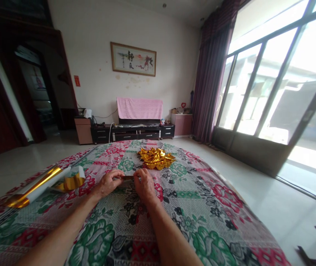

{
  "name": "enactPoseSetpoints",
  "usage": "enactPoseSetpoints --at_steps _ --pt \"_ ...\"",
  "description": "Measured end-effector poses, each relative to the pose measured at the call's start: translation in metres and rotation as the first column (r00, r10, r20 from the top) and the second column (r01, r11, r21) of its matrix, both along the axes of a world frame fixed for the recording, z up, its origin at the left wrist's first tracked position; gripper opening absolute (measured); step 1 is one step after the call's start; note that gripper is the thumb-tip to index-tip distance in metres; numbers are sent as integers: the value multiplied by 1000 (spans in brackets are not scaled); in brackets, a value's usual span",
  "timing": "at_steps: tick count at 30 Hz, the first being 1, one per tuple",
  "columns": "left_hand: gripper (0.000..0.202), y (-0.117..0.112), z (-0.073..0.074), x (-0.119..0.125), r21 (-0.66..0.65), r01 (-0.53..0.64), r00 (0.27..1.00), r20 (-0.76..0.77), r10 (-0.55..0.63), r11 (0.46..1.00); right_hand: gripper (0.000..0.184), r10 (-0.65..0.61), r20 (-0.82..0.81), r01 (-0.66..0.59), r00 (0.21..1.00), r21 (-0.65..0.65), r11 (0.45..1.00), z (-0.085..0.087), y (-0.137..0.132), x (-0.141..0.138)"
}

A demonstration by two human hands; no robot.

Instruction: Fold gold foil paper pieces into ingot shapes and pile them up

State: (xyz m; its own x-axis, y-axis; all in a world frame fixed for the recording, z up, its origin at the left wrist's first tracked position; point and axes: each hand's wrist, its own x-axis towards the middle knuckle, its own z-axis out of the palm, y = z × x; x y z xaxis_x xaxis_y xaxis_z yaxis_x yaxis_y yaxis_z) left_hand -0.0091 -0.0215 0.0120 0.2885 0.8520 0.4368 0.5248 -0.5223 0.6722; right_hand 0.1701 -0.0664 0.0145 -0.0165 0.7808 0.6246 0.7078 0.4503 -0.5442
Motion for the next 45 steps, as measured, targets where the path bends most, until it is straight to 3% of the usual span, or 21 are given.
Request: enactPoseSetpoints --at_steps 7,13,18,21,26,35,45 --pt "41 -5 6 4 -172 -105 989 82 120 980 21 17 -126 -16 992 5 1000 1 1 0" --pt "42 -11 14 7 -397 10 974 213 81 918 25 -10 -173 8 985 -11 1000 -2 4 -2" --pt "40 -19 19 9 -508 162 879 464 110 846 27 -1 -191 -8 982 -44 999 -5 7 -1" --pt "37 -21 20 9 -518 253 809 576 114 817 25 16 -205 -24 979 -35 999 -6 8 -1" --pt "33 -22 20 11 -500 302 769 631 103 812 24 51 -236 -57 970 -20 998 -6 7 -1" --pt "31 -18 17 11 -474 315 750 655 91 822 20 78 -232 -88 970 -31 996 -5 7 -2" --pt "32 -13 13 15 -471 282 692 703 162 836 12 249 -121 -233 961 130 964 -4 7 -4"
